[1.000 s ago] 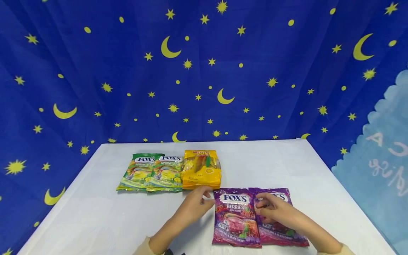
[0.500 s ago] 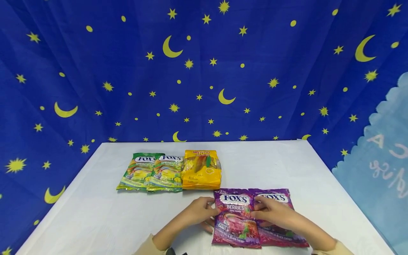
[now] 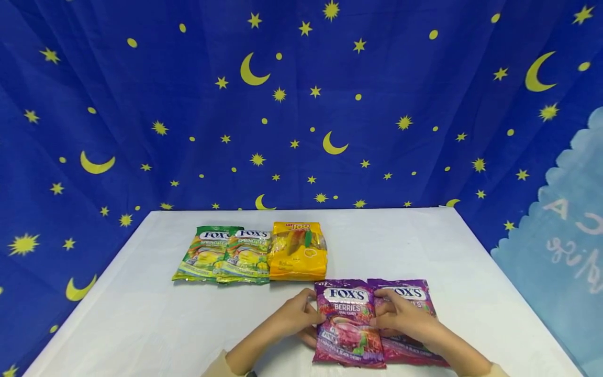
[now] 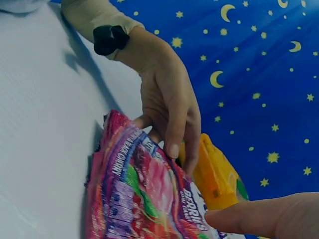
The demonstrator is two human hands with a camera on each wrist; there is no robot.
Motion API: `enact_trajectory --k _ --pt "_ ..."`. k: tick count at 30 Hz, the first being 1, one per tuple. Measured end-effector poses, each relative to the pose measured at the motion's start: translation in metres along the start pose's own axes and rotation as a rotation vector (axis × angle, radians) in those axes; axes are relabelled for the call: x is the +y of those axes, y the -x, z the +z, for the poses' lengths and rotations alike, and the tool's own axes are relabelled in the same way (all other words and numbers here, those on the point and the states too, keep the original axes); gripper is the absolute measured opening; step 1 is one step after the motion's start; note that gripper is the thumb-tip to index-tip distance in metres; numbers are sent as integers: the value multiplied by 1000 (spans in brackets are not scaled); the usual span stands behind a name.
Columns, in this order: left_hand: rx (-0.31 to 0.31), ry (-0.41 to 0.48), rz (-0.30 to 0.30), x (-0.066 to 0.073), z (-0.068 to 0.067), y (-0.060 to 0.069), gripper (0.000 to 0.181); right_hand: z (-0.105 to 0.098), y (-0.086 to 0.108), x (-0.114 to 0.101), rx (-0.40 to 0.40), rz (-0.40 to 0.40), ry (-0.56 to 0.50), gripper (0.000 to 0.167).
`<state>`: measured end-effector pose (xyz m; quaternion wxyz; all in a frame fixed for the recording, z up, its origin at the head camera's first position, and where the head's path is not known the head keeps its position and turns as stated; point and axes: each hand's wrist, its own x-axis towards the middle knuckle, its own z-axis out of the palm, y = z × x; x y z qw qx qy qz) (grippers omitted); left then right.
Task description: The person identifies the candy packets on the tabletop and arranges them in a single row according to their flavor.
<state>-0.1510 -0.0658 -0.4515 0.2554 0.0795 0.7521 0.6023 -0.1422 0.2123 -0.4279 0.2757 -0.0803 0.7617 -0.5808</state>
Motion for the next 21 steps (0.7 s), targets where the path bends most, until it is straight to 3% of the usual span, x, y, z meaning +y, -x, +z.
enact_trajectory --k 8,21 --pt "-8 -7 23 -1 3 2 49 3 0 1 -30 -20 -129 84" --pt "0 -10 18 3 5 8 51 7 2 5 -95 -85 -160 86"
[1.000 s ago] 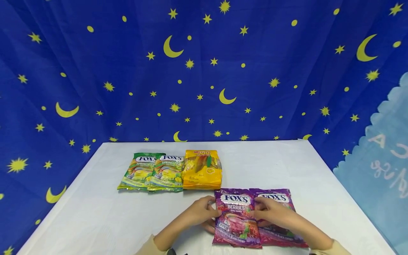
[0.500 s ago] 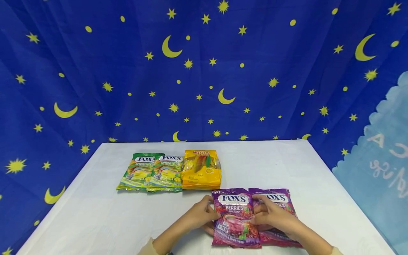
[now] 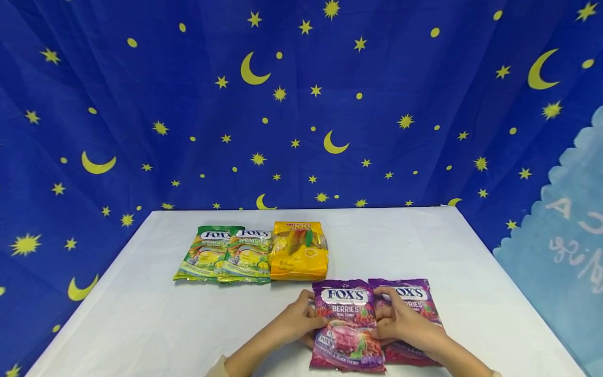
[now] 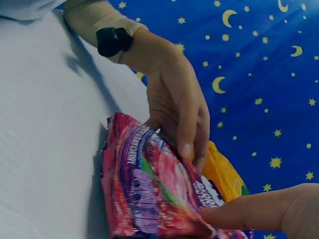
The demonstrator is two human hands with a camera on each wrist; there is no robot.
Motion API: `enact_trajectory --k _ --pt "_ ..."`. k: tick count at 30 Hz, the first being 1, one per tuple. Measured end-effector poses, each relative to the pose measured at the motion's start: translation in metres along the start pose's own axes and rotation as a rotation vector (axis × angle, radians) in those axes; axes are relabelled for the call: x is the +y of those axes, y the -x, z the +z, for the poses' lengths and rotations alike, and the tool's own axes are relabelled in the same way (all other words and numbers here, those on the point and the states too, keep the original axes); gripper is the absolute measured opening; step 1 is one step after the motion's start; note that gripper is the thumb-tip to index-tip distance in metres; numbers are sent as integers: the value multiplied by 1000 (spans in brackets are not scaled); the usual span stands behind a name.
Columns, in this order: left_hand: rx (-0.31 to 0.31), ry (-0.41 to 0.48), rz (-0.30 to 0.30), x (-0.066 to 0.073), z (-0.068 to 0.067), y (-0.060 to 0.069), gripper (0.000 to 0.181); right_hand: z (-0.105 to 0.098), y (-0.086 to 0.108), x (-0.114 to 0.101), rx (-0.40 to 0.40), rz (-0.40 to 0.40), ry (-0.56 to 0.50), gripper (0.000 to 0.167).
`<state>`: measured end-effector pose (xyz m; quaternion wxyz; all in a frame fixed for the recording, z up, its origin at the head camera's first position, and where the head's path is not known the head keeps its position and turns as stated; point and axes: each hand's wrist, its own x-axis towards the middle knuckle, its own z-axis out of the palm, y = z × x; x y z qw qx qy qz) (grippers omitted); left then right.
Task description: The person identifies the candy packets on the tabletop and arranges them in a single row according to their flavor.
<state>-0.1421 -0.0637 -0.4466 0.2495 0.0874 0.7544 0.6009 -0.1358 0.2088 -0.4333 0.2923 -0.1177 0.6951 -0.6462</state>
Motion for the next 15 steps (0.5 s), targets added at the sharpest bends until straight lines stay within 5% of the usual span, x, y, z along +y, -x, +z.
enact_trajectory --k 6,15 --pt "21 -12 26 7 0 1 53 0 0 -5 -4 -40 10 85" --pt "118 -59 107 13 -2 -4 63 1 -9 -11 103 -46 103 91"
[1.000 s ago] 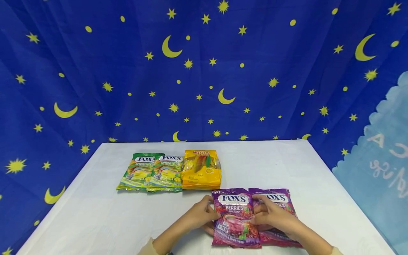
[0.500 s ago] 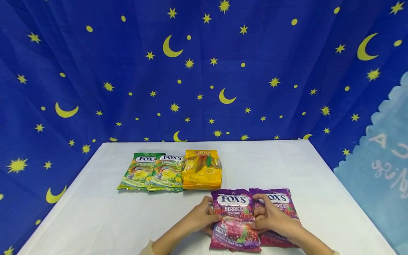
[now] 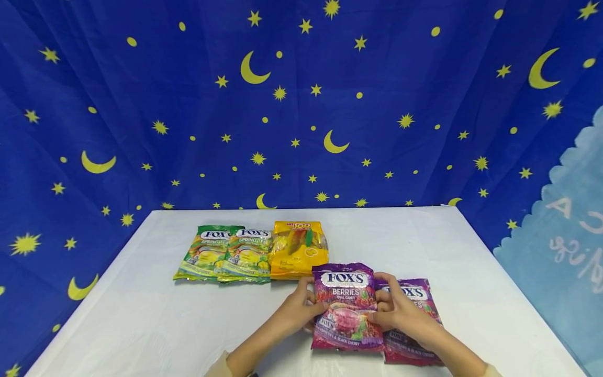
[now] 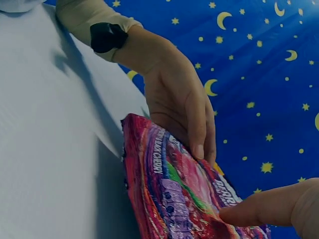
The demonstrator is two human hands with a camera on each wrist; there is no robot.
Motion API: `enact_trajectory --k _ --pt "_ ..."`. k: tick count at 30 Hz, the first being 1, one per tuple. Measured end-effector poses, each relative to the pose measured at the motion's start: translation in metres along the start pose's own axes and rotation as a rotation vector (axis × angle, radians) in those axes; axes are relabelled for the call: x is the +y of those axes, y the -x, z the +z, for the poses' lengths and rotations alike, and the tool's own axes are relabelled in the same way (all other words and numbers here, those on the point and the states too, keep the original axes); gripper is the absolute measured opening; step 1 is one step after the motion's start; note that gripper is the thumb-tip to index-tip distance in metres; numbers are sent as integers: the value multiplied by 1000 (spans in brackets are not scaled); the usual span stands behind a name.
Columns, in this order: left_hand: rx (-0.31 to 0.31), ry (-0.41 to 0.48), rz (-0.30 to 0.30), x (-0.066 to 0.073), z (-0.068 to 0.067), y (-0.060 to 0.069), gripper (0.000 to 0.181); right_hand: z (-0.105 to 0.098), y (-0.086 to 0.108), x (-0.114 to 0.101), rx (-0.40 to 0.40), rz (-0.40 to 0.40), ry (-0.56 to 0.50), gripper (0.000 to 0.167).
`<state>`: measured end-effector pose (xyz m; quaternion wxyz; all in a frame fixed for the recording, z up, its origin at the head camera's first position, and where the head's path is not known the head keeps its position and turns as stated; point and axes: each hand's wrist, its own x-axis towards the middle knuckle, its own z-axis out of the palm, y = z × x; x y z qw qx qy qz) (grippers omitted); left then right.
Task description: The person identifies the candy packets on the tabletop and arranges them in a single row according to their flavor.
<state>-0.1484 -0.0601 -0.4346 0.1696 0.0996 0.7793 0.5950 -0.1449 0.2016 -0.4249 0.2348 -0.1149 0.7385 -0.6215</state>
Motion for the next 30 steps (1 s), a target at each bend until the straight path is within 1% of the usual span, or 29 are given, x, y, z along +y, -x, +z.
enact_trajectory --k 4,7,12,16,20,24,27,30 --pt "28 -17 24 1 -2 -4 64 1 -4 -2 47 -11 -33 91" --pt "35 1 27 1 -3 -5 63 2 -6 -3 64 -23 -35 90" --pt "28 35 23 1 -4 -7 62 3 -7 -3 90 -25 -39 89" --pt "18 36 25 2 -4 -7 60 3 -7 -2 105 -18 -53 90" --pt "17 34 27 3 -4 -8 59 2 -7 -1 100 -26 -73 89" --pt "31 13 37 3 -3 -12 58 0 -7 -1 88 -41 -76 89" --pt "50 -13 50 4 -1 -17 58 -2 -8 -1 105 -40 -68 90" --pt "76 -64 79 6 1 -24 61 -6 -8 -1 137 -34 -59 90"
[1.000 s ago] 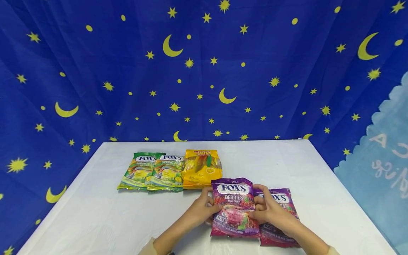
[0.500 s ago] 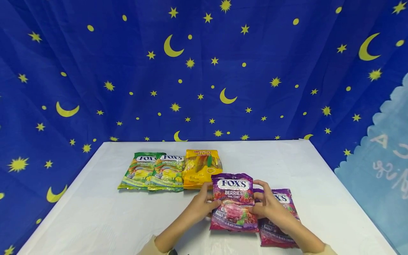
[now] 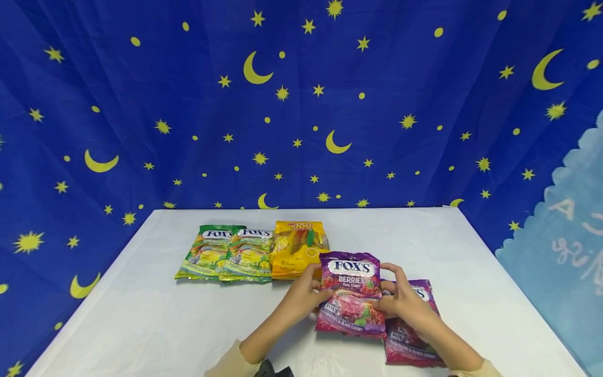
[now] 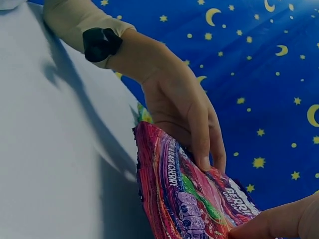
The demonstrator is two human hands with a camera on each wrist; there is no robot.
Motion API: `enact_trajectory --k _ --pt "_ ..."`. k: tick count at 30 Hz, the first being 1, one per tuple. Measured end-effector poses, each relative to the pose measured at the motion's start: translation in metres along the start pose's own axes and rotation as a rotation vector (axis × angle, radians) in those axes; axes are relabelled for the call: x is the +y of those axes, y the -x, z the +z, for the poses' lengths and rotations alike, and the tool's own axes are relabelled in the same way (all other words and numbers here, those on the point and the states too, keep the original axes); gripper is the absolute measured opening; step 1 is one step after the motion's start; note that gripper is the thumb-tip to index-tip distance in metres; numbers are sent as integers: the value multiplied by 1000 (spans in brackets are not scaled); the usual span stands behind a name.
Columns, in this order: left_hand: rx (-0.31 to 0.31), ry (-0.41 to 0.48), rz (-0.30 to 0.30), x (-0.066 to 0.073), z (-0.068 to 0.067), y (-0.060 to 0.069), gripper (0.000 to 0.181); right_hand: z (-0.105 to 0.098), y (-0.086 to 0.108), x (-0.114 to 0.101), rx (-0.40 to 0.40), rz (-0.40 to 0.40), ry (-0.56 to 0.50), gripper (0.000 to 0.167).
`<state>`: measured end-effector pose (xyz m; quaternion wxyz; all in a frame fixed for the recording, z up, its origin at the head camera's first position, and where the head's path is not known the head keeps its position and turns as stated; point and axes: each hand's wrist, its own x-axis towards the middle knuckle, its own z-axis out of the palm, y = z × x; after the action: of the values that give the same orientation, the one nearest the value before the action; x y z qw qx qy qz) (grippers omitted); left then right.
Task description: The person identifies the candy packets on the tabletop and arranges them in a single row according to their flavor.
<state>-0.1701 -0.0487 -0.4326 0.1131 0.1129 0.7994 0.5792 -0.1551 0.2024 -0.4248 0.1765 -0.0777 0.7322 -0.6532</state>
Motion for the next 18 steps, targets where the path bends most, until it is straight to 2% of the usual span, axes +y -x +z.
enact_trajectory --k 8,11,15,18 --pt "89 -215 51 13 5 -17 63 -12 -8 -7 78 35 15 90" --pt "118 -292 92 17 8 -23 62 -17 -14 -9 102 44 39 89" --pt "139 -351 142 24 12 -36 59 -28 -21 -13 104 20 75 88" --pt "148 -366 147 31 14 -48 60 -37 -28 -19 96 2 82 88"
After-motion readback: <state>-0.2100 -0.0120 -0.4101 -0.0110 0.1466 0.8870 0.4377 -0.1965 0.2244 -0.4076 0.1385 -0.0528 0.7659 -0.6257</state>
